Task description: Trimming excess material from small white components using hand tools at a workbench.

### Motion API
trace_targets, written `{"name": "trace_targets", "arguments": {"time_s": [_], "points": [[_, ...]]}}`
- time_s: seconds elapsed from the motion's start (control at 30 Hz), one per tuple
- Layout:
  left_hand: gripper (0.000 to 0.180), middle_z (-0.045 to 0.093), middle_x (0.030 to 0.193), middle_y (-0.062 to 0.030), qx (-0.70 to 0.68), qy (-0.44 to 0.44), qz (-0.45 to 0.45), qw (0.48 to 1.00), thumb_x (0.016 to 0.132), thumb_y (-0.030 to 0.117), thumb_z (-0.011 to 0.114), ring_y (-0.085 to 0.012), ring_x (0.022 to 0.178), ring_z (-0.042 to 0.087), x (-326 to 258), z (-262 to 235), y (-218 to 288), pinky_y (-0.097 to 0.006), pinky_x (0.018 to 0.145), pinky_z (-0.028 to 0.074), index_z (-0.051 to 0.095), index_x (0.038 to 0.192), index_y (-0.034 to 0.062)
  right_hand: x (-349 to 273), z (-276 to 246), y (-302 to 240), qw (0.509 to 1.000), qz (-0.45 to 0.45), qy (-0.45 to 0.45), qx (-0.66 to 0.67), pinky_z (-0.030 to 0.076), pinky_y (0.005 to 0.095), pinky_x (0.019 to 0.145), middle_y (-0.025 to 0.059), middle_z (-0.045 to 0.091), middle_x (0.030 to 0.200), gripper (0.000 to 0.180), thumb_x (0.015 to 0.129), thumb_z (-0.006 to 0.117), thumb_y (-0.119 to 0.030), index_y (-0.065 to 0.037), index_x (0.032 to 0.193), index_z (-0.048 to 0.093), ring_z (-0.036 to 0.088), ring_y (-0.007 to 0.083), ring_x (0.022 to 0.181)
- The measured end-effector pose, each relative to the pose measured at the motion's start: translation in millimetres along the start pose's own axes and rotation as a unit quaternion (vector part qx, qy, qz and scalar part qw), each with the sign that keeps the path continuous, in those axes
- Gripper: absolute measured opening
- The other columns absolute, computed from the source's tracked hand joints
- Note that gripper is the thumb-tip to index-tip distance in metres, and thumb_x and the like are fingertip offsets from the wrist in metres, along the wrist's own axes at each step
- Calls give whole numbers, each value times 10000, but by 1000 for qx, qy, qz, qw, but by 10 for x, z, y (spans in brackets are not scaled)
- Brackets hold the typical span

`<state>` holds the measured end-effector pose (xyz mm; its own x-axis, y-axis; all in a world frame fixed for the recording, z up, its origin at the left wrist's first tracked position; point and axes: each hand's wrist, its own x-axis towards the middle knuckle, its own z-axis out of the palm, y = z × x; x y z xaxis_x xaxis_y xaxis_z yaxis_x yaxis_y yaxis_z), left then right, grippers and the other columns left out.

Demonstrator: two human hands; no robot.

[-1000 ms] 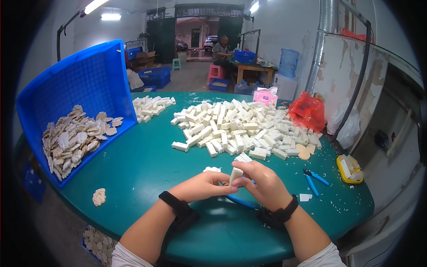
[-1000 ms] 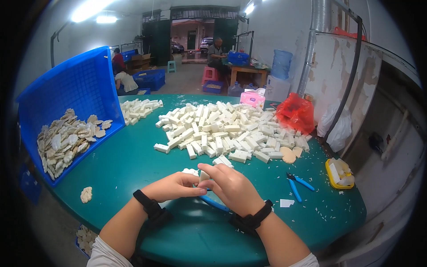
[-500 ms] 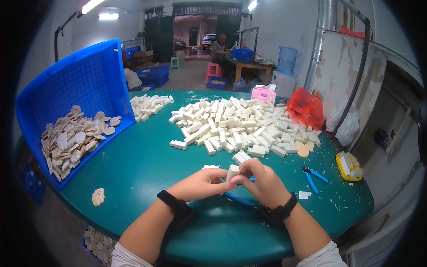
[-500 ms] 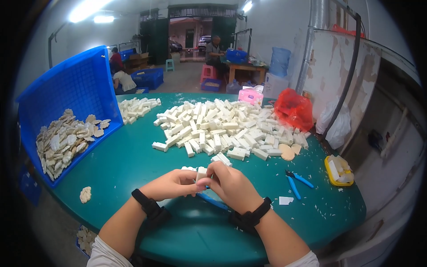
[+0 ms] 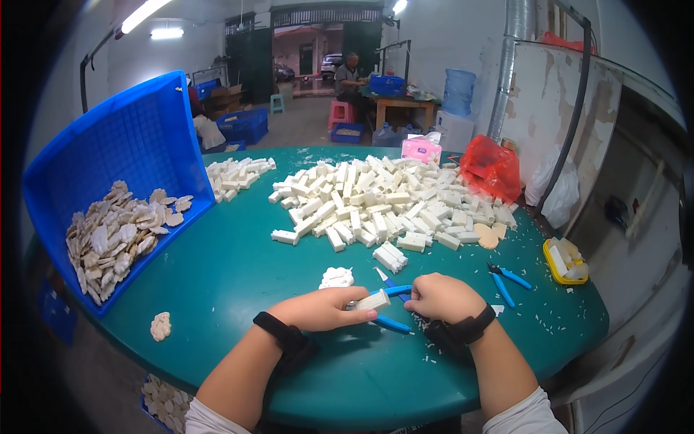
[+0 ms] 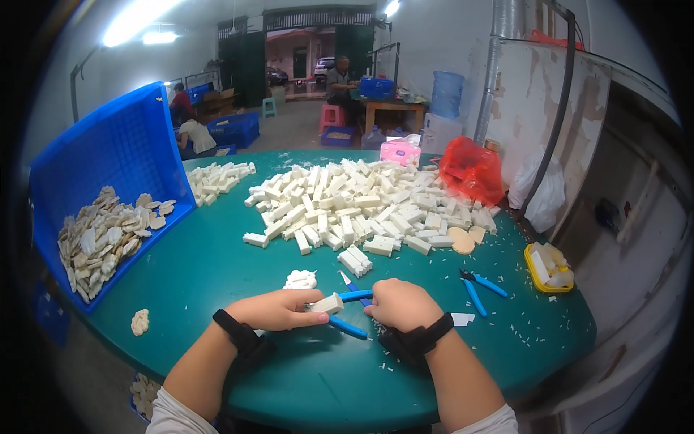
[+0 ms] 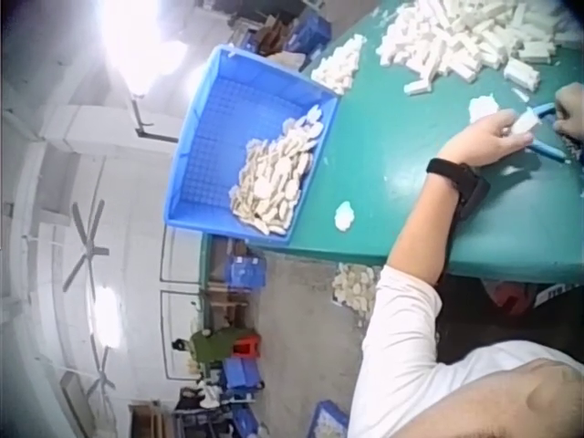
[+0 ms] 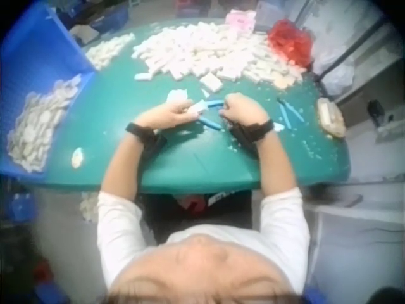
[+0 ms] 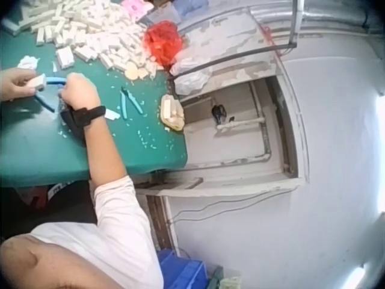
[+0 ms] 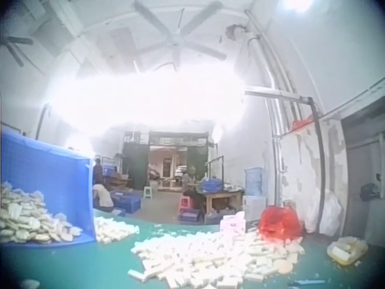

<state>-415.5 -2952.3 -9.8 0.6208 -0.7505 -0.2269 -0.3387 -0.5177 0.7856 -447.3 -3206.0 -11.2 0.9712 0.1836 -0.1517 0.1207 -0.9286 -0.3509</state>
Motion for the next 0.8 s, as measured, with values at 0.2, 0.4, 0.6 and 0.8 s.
{"name": "trace_targets", "arguments": {"time_s": [0.2,0.4,0.6,0.8], "points": [[428,611,891,-48,-56,42,-20,997,1007,477,525,-126,762,541,53,-5,-92,-285,687,466,595,1083,62,1,-41,-30,1000,12,-3,-11,530,455,743,230,689,850,266,838,671,-224,39,803,684,672,376,827],[347,667,1121,-149,-237,190,30,952,1060,337,408,-117,812,593,68,-50,-108,-273,730,489,453,1250,50,119,-43,147,980,57,153,116,510,459,808,275,650,972,179,940,548,-116,49,1010,545,636,443,927],[236,652,1072,-118,-311,222,36,923,1016,228,497,-111,824,600,126,-62,-181,-269,705,499,440,1132,30,143,-46,-79,913,-42,318,253,476,440,809,244,616,967,159,1012,482,-125,32,1031,495,614,419,930],[223,637,1042,-109,-288,259,80,919,931,106,580,-127,900,624,127,-48,-220,-285,733,517,460,1099,24,17,-57,-242,909,-167,316,216,462,412,766,195,605,932,222,1026,492,-186,27,1067,541,594,366,880]]}}
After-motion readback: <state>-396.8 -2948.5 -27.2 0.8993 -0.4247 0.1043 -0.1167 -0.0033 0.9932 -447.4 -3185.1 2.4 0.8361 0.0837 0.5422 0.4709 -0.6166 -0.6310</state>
